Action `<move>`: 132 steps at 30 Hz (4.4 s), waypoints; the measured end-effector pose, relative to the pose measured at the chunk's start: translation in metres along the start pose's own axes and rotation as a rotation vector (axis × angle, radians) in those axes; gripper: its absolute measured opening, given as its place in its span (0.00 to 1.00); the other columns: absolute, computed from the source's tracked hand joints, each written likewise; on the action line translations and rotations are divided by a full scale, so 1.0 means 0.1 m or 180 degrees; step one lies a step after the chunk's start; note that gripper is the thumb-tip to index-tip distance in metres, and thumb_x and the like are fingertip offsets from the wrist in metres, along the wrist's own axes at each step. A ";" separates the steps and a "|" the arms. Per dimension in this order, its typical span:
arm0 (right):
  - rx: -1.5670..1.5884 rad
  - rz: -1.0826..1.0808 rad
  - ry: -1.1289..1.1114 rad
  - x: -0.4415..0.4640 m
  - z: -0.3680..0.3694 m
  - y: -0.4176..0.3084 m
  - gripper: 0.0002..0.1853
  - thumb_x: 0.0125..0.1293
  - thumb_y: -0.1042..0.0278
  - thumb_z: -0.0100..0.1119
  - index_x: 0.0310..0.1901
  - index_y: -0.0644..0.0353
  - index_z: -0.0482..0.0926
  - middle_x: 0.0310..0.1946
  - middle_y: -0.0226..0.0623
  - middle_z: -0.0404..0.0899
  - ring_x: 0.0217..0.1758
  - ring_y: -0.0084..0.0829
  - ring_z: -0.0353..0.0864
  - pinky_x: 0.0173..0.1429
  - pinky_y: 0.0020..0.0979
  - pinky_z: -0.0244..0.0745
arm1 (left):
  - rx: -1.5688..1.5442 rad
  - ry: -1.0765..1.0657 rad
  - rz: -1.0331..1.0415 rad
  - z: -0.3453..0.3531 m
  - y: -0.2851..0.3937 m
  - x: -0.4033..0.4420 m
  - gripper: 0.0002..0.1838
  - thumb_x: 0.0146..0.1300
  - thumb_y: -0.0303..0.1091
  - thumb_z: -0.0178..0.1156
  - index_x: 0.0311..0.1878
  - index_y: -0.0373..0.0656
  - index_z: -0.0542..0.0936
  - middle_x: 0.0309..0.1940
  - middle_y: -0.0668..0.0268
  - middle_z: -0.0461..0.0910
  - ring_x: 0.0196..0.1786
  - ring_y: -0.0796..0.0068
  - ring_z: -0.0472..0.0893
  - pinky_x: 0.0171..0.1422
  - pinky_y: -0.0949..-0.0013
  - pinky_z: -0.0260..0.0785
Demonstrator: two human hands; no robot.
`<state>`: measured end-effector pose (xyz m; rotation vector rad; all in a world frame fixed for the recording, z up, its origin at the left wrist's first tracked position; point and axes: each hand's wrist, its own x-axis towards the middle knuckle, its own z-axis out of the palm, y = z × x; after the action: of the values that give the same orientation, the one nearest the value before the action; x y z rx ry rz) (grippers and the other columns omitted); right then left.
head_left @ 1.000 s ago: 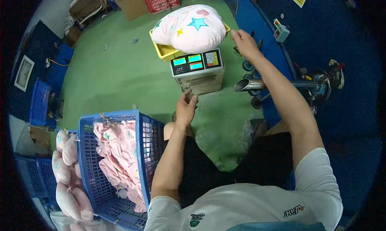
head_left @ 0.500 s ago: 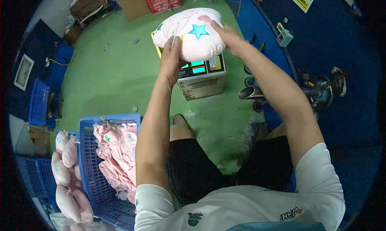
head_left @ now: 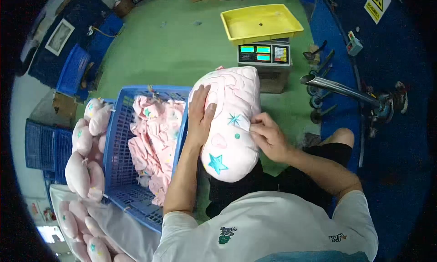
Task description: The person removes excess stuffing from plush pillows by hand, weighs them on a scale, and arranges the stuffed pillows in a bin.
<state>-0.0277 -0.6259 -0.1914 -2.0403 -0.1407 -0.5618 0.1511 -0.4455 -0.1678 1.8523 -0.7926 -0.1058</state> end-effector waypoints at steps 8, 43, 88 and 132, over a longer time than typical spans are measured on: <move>-0.0193 0.0319 -0.0761 0.37 0.29 0.43 0.20 0.75 0.65 0.50 0.62 0.68 0.74 0.50 0.53 0.82 0.48 0.44 0.83 0.50 0.45 0.76 | 0.1109 -0.0243 0.0497 0.08 -0.27 -0.03 0.37 0.68 0.60 0.56 0.73 0.47 0.71 0.72 0.59 0.72 0.75 0.55 0.69 0.77 0.39 0.52; 0.0388 0.1886 0.0173 -0.55 -0.09 -0.49 0.10 0.76 0.69 0.50 0.51 0.63 0.77 0.27 0.28 0.74 0.27 0.20 0.70 0.33 0.24 0.73 | 0.1612 -0.0117 0.0255 0.26 -0.19 -0.19 0.49 0.54 0.66 0.67 0.77 0.55 0.65 0.77 0.48 0.60 0.79 0.46 0.58 0.76 0.29 0.47; 0.2887 0.1823 0.1663 -0.14 -0.23 0.18 0.14 0.69 0.75 0.59 0.55 0.61 0.76 0.43 0.36 0.81 0.37 0.24 0.80 0.40 0.26 0.78 | 0.1019 -0.0002 0.0235 0.08 -0.19 -0.01 0.38 0.61 0.43 0.70 0.74 0.46 0.70 0.74 0.42 0.65 0.75 0.43 0.66 0.77 0.48 0.56; 0.0712 0.1939 -0.0832 -0.73 -0.67 -0.41 0.12 0.63 0.77 0.52 0.43 0.58 0.84 0.39 0.32 0.86 0.32 0.23 0.78 0.40 0.26 0.74 | 0.2125 -0.0758 0.0358 0.23 0.36 -0.19 0.56 0.46 0.40 0.76 0.80 0.54 0.58 0.76 0.44 0.56 0.76 0.37 0.61 0.74 0.42 0.59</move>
<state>-0.1283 -0.6524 -0.1634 -1.8036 0.2496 0.0979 0.1097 -0.4606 -0.1516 2.4429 -1.1978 0.0164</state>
